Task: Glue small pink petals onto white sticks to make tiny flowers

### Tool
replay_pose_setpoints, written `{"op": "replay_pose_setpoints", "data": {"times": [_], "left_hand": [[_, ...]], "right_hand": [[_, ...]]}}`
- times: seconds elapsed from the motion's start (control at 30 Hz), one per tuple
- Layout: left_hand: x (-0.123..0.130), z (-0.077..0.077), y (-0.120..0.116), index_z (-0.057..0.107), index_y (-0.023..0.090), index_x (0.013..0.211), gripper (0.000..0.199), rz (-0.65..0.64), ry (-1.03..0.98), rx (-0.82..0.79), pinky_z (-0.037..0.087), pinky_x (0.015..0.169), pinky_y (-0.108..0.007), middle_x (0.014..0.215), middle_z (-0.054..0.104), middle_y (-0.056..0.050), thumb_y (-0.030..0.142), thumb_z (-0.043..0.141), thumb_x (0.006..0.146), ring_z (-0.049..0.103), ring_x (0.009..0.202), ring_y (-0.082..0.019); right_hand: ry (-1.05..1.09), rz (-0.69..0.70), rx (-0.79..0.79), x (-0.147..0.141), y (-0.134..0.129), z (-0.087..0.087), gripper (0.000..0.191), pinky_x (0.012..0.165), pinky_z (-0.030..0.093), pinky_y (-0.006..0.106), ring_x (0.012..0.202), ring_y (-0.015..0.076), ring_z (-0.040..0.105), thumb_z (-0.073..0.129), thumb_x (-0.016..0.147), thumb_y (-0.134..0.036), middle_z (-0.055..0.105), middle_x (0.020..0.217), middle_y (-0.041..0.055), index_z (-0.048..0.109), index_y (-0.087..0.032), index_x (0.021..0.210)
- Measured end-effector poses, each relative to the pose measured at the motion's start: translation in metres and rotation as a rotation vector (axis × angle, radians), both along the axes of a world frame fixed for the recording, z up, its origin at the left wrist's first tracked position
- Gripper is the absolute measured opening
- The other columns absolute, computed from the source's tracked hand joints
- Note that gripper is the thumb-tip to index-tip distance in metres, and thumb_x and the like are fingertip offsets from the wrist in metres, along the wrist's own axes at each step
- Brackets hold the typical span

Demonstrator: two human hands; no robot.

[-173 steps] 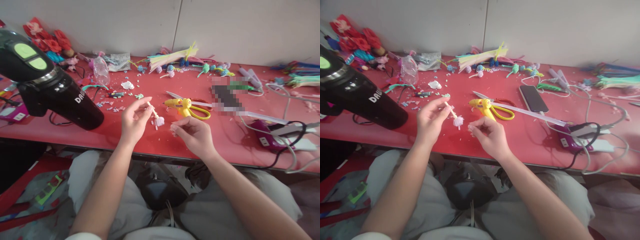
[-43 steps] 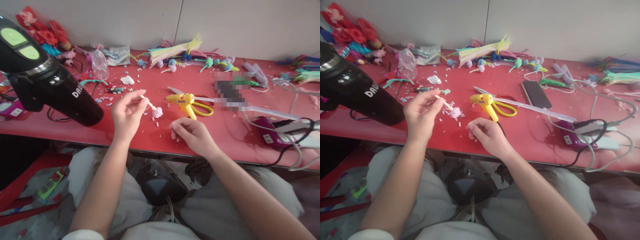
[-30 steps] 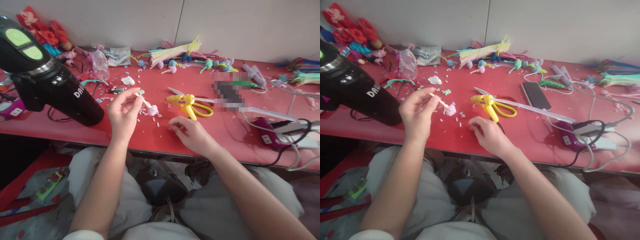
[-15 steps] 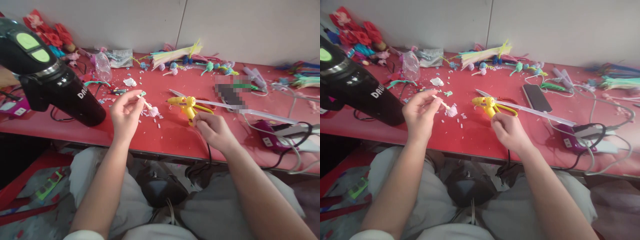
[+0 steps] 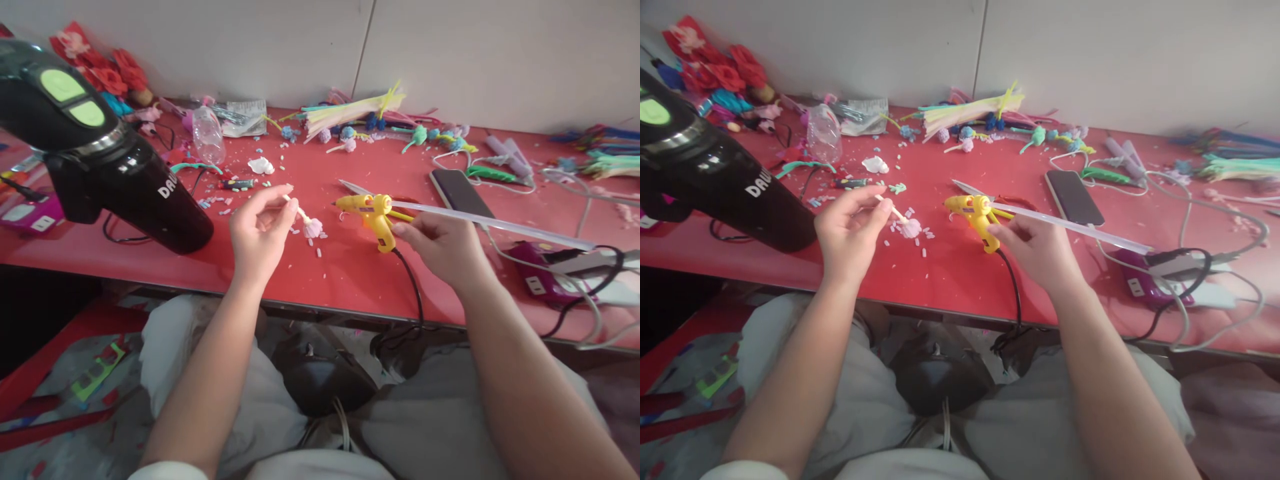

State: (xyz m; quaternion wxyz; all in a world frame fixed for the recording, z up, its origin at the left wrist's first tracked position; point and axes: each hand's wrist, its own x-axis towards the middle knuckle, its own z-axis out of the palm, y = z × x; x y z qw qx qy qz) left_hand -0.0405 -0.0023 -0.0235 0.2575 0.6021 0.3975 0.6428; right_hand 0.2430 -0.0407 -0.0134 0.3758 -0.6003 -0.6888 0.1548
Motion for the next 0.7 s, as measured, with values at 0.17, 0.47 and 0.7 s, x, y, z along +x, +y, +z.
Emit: {"op": "replay_pose_setpoints", "data": {"times": [0.17,0.47,0.7], "left_hand": [[0.004,0.001,-0.004,0.079,0.024,0.103,0.023,0.012,0.028,0.011,0.065,0.074,-0.028,0.089,0.078,-0.003,0.041,0.08,0.088,0.077,0.078,-0.017],[-0.003,0.001,-0.002,0.079,0.021,0.106,0.025,0.075,0.115,0.0,0.065,0.072,-0.025,0.087,0.079,-0.004,0.04,0.077,0.09,0.075,0.074,-0.015],[-0.004,-0.003,0.0,0.078,0.02,0.109,0.019,0.104,0.192,0.005,0.064,0.076,-0.024,0.091,0.079,-0.004,0.025,0.074,0.092,0.075,0.078,-0.015]], "right_hand": [[-0.158,-0.013,0.057,-0.019,0.019,-0.016,0.04,0.068,0.04,0.035,0.076,0.0215,0.055,0.081,0.078,-0.059,0.066,0.086,0.0064,0.065,-0.022,0.083],[0.28,0.035,-0.148,-0.043,0.014,-0.021,0.025,0.062,0.043,0.034,0.063,0.0174,0.056,0.071,0.086,-0.042,0.063,0.071,0.0027,0.062,-0.02,0.08],[0.587,0.246,-0.356,-0.049,-0.008,-0.015,0.035,0.053,0.043,0.028,0.052,0.0117,0.053,0.073,0.09,-0.052,0.059,0.061,-0.0012,0.065,-0.019,0.078]]}}
